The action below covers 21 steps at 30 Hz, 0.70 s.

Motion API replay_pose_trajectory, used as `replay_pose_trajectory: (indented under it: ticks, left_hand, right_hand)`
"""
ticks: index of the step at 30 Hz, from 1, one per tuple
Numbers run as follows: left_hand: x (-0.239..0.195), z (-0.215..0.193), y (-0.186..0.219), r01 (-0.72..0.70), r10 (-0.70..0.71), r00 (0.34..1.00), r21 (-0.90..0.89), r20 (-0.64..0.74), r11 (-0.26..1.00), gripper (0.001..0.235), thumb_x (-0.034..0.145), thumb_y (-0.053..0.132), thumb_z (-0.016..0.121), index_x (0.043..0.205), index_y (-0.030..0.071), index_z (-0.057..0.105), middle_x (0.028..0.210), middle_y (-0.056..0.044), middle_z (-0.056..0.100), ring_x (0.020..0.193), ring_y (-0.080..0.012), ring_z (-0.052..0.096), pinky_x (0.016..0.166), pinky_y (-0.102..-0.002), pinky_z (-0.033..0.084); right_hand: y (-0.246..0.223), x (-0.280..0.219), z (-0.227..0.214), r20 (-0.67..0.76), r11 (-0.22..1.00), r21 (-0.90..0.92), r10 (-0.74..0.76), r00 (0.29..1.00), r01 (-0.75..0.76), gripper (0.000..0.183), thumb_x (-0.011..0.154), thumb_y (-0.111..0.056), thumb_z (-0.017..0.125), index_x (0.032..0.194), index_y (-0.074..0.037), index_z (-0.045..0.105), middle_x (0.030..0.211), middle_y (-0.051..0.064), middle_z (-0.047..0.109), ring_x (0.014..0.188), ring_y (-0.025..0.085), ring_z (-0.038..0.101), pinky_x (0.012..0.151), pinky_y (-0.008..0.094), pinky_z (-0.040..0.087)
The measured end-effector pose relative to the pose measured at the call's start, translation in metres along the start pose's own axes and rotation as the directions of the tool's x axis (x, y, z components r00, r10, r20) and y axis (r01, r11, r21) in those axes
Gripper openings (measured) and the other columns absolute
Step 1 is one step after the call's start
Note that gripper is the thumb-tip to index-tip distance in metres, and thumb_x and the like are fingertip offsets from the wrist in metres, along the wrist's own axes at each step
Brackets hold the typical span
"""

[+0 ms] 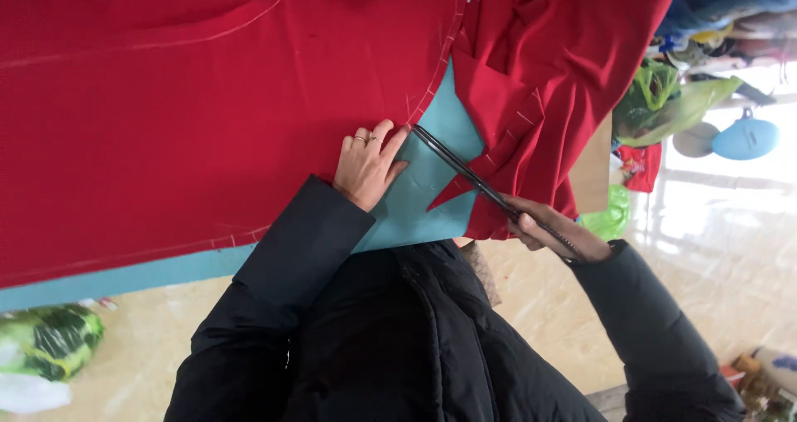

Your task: Cutting a pattern out of red fabric using large scissors along chalk lines

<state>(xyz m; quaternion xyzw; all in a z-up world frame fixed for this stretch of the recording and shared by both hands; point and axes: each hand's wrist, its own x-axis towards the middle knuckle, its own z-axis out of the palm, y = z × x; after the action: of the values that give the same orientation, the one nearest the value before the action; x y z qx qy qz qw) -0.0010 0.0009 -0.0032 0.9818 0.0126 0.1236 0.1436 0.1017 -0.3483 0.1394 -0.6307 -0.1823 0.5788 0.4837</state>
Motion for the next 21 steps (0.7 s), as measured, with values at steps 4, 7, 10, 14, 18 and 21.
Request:
replay_pose_trajectory:
  ticks: [4, 7, 10, 14, 18, 21]
  left_hand:
    - [0.000, 0.002, 0.002, 0.031, -0.031, 1.000, 0.012, -0.003, 0.999, 0.055, 0.094, 0.050, 0.068, 0.144, 0.031, 0.055, 0.138, -0.003, 0.049, 0.099, -0.0272, 0.056, 0.079, -0.041, 0.045]
    - [0.001, 0.003, 0.002, 0.034, -0.036, 0.997, -0.028, -0.066, 0.999, 0.047, 0.098, 0.047, 0.062, 0.142, 0.030, 0.058, 0.135, -0.003, 0.051, 0.097, -0.0276, 0.056, 0.076, -0.041, 0.043]
    - [0.001, 0.005, 0.001, 0.055, -0.059, 0.994, -0.041, -0.094, 0.998, 0.046, 0.095, 0.047, 0.066, 0.137, 0.031, 0.061, 0.133, -0.002, 0.053, 0.096, -0.0266, 0.056, 0.074, -0.040, 0.043]
    - [0.001, 0.002, 0.000, 0.025, -0.026, 0.992, -0.011, -0.121, 1.000, 0.042, 0.100, 0.048, 0.060, 0.139, 0.033, 0.060, 0.132, 0.001, 0.050, 0.096, -0.0228, 0.054, 0.074, -0.035, 0.042]
    - [0.004, -0.004, 0.002, 0.018, -0.023, 0.990, -0.037, -0.138, 0.999, 0.040, 0.099, 0.044, 0.065, 0.137, 0.031, 0.062, 0.130, 0.000, 0.052, 0.093, -0.0230, 0.053, 0.073, -0.035, 0.040]
    - [0.004, -0.004, 0.001, 0.015, -0.021, 0.990, -0.050, -0.140, 0.999, 0.041, 0.099, 0.044, 0.065, 0.137, 0.030, 0.062, 0.130, -0.002, 0.052, 0.095, -0.0253, 0.054, 0.074, -0.037, 0.041]
  right_hand:
    - [-0.016, 0.015, -0.037, 0.045, 0.996, -0.086, -0.003, 0.999, 0.007, 0.064, 0.104, -0.039, 0.042, 0.157, -0.003, 0.038, 0.070, 0.001, 0.046, 0.058, 0.006, 0.039, 0.044, 0.017, 0.035]
    - [-0.031, 0.026, -0.057, 0.028, 0.980, -0.178, 0.099, 0.995, -0.092, 0.066, 0.100, -0.041, 0.051, 0.156, -0.008, 0.040, 0.070, -0.001, 0.049, 0.056, 0.004, 0.045, 0.045, 0.018, 0.040]
    - [-0.043, 0.034, -0.071, 0.003, 0.910, -0.373, 0.194, 0.981, -0.179, 0.069, 0.097, -0.040, 0.056, 0.156, -0.008, 0.041, 0.063, 0.005, 0.054, 0.053, 0.011, 0.052, 0.043, 0.025, 0.044]
    - [-0.040, 0.038, -0.085, -0.059, 0.856, -0.445, 0.264, 0.963, -0.262, 0.069, 0.092, -0.038, 0.064, 0.154, -0.012, 0.047, 0.061, 0.007, 0.057, 0.054, 0.014, 0.056, 0.047, 0.026, 0.048]
    - [-0.050, 0.043, -0.088, -0.043, 0.864, -0.420, 0.285, 0.958, -0.276, 0.068, 0.093, -0.035, 0.066, 0.153, -0.012, 0.048, 0.060, 0.006, 0.052, 0.048, 0.013, 0.052, 0.043, 0.026, 0.043]
    - [-0.041, 0.049, -0.094, -0.024, 0.876, -0.405, 0.276, 0.961, -0.262, 0.067, 0.094, -0.034, 0.066, 0.155, -0.013, 0.046, 0.061, 0.002, 0.049, 0.049, 0.009, 0.049, 0.044, 0.022, 0.039]
